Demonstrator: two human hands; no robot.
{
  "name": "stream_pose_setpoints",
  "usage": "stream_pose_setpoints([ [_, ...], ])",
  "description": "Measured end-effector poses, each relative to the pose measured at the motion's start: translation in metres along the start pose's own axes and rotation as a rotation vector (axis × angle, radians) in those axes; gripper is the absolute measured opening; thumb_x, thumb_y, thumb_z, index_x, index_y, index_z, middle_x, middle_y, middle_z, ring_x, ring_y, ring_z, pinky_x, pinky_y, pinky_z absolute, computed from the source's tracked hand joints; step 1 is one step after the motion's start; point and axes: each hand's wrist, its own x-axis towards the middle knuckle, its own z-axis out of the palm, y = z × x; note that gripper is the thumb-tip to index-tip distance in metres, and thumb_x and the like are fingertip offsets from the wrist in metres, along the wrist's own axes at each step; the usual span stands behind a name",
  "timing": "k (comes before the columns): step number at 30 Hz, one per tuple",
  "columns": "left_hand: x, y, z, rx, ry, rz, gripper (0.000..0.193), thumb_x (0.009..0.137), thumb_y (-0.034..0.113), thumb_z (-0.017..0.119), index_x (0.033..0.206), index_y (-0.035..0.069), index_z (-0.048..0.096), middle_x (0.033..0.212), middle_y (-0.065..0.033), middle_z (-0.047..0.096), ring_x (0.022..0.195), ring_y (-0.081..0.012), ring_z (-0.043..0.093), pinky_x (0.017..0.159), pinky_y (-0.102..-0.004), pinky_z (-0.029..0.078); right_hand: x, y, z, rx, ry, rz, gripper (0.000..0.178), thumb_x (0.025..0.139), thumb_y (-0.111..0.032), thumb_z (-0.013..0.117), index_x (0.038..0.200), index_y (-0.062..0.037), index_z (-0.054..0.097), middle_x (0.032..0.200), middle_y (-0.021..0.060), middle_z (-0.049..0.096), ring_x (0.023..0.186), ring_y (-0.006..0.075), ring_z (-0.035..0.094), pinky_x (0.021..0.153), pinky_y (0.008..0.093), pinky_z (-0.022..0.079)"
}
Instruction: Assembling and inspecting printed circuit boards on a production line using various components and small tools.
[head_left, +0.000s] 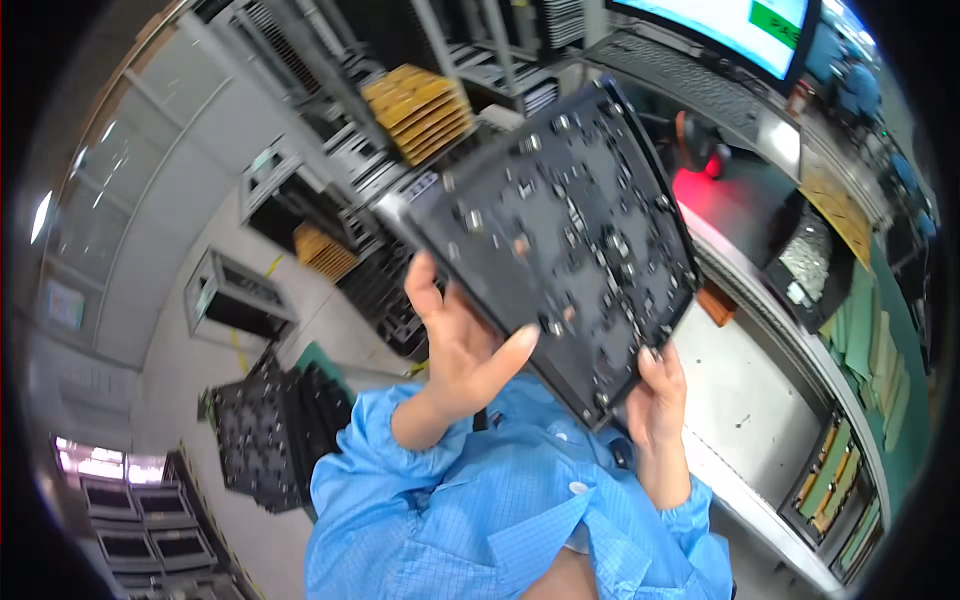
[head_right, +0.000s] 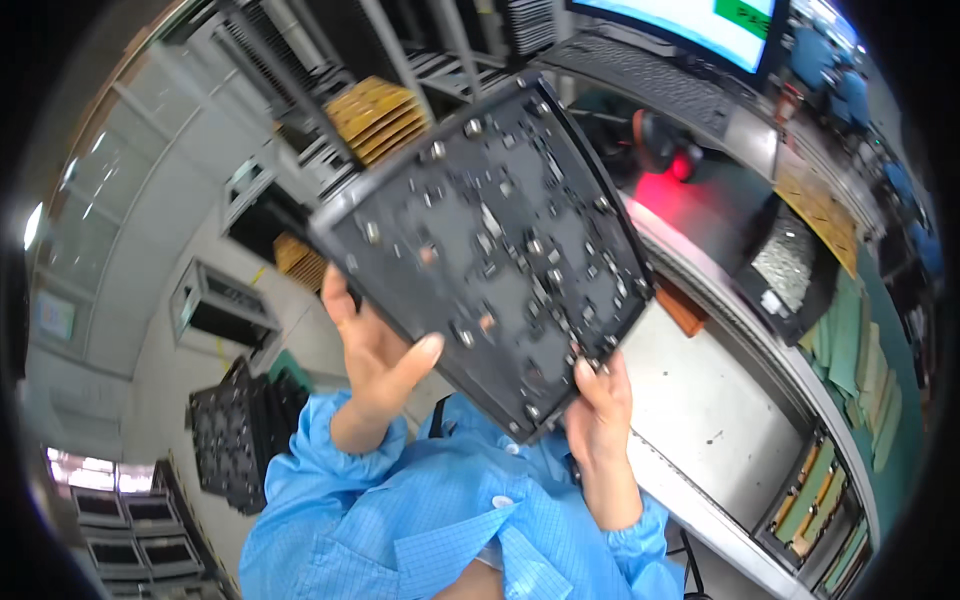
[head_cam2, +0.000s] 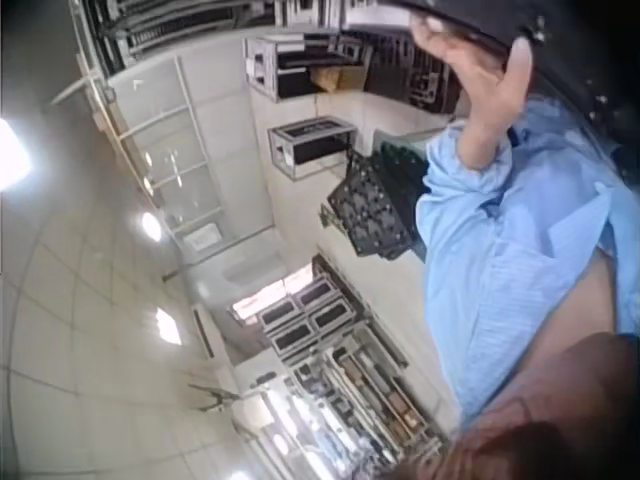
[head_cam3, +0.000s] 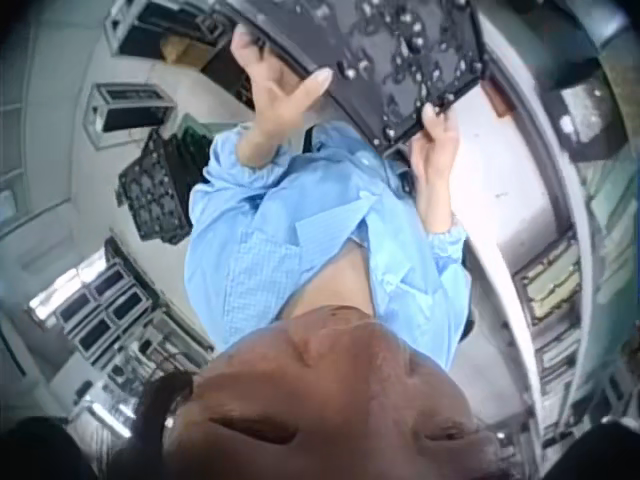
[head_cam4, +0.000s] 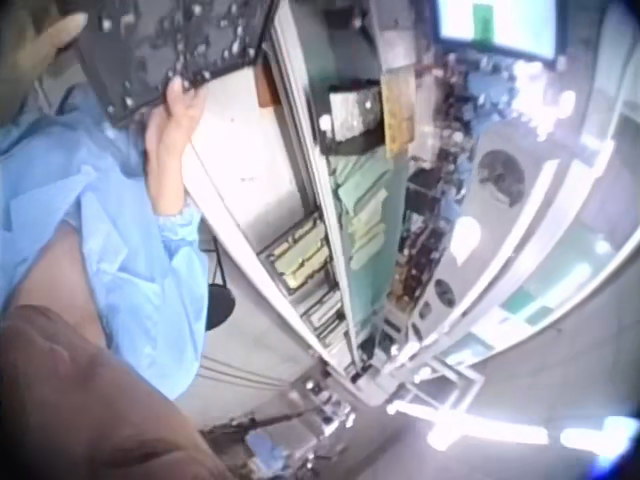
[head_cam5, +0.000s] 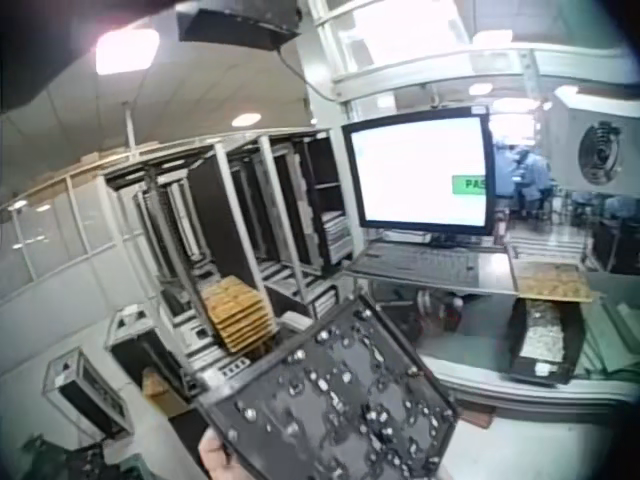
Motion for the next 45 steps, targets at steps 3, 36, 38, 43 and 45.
stream_pose_setpoints([
  [3, 0.037, -0.015, -0.044, -0.302, -0.112, -0.498, 0.08, 0.087, 0.031, 0.06, 0.147, -0.008, 0.025, 0.142, -0.0222, 0.042, 0.132, -0.0284, 0.045, 0.109, -0.0408, 0.04, -0.014, -0.039, -0.058, -0.162, 0.136, -0.142, 0.058, 0.086, -0.007, 0.067, 0.138, 0.001, 0.042, 0.124, 0.015, 0.06, 0.114, 0.0257, 0.061, 0.102, 0.0409, 0.048],
  [36, 0.249, -0.161, -0.262, 1.079, 1.002, -0.121, 0.042, 0.088, 0.035, 0.068, 0.096, -0.005, 0.061, 0.112, -0.0256, 0.052, 0.112, -0.0346, 0.045, 0.093, -0.0447, 0.04, 0.03, -0.043, -0.099, -0.316, 0.181, 0.132, 0.05, 0.103, -0.033, 0.051, 0.144, -0.0066, 0.04, 0.14, 0.0047, 0.048, 0.127, 0.0194, 0.046, 0.111, 0.0362, 0.033],
  [38, 0.261, -0.158, -0.261, 1.026, 1.032, -0.267, 0.048, 0.085, 0.044, 0.069, 0.095, -0.003, 0.069, 0.121, -0.0286, 0.049, 0.118, -0.0368, 0.042, 0.099, -0.0447, 0.038, 0.035, -0.047, -0.104, -0.277, 0.19, 0.139, 0.049, 0.102, -0.031, 0.051, 0.143, -0.0069, 0.041, 0.138, 0.0044, 0.05, 0.127, 0.0184, 0.046, 0.111, 0.0356, 0.033],
  [43, 0.268, -0.156, -0.287, 1.008, 0.949, -0.237, 0.037, 0.078, 0.038, 0.079, 0.098, 0.007, 0.073, 0.126, -0.0248, 0.045, 0.12, -0.0377, 0.043, 0.103, -0.0456, 0.037, 0.037, -0.053, -0.134, -0.385, 0.361, 0.034, 0.046, 0.098, -0.029, 0.057, 0.138, -0.0094, 0.046, 0.125, 0.0012, 0.058, 0.112, 0.015, 0.052, 0.099, 0.0348, 0.039],
  [45, 0.275, -0.157, -0.273, 1.029, 0.955, -0.258, 0.037, 0.079, 0.039, 0.078, 0.098, 0.008, 0.073, 0.127, -0.0249, 0.044, 0.121, -0.0383, 0.043, 0.104, -0.0467, 0.037, 0.034, -0.056, -0.156, -0.415, 0.425, 0.019, 0.045, 0.097, -0.03, 0.058, 0.138, -0.014, 0.048, 0.121, -0.0002, 0.059, 0.105, 0.0117, 0.053, 0.09, 0.0337, 0.041],
])
